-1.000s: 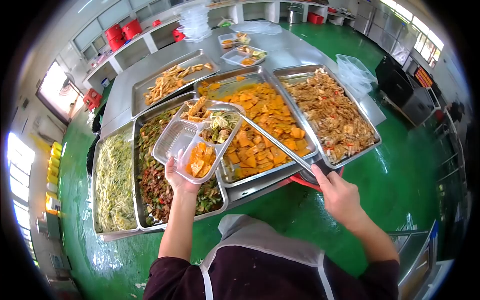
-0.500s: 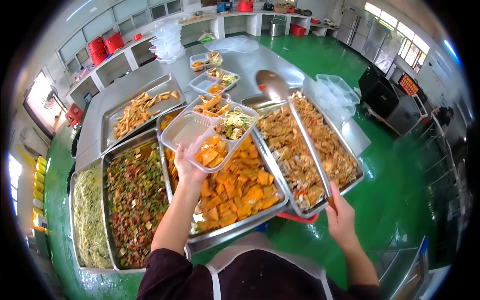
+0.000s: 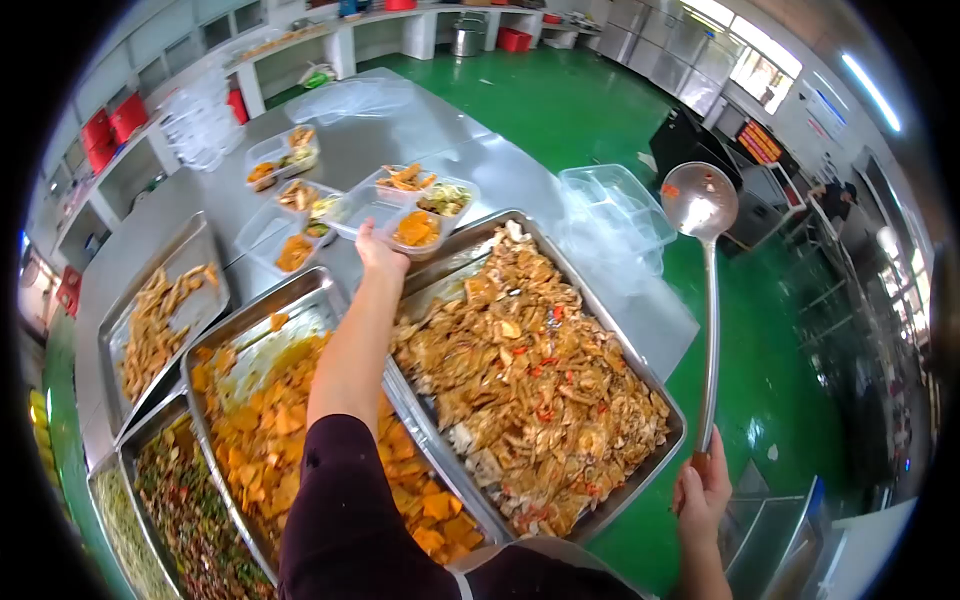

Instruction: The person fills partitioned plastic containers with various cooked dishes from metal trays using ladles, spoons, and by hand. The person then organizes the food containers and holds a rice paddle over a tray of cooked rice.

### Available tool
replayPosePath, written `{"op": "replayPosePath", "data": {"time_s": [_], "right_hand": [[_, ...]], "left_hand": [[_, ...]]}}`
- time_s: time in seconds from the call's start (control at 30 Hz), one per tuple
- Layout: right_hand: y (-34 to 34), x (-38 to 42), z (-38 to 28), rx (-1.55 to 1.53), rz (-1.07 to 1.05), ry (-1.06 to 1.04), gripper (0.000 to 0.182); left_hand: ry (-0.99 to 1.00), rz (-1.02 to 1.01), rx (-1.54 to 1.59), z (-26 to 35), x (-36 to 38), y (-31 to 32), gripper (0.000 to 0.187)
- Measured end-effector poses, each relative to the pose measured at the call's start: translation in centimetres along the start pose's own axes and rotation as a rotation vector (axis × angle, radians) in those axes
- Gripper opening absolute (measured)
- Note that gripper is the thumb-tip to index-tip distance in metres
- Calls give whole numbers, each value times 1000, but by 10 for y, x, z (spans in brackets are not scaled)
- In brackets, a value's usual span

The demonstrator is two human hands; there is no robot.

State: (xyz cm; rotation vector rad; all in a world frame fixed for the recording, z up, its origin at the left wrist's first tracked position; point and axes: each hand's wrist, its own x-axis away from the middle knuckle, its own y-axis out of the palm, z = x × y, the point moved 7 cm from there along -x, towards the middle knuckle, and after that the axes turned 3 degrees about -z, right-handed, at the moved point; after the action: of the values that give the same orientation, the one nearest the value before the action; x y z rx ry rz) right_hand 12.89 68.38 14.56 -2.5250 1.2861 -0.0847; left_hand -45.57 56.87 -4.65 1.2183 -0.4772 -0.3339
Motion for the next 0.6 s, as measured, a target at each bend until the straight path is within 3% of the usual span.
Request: {"op": "replayPosePath", "data": {"time_s": [0.23,0.3,0.4,0.5,0.53,0.6], "right_hand": [[-18,-32,20,33,88,12,59],[-21,-36,28,30,103,28,59],[-23,-37,40,-11,68,16,60],[-29,-33,47,-6,50,-7,59],[-31,-32,48,-21,46,-12,59],[-38,-29,55,-73,43,3,59]], "left_hand": [[94,150,-131,-17,-76,-21,82],[273,289,-297,-4,-82,-23,89],[252,385,-568,32,-130,-61,90],[345,860,-1044,17,-51,29,75],[665,984,-1415,19,-68,33,64],[910,205,-1460,-48,-45,101,63]]}}
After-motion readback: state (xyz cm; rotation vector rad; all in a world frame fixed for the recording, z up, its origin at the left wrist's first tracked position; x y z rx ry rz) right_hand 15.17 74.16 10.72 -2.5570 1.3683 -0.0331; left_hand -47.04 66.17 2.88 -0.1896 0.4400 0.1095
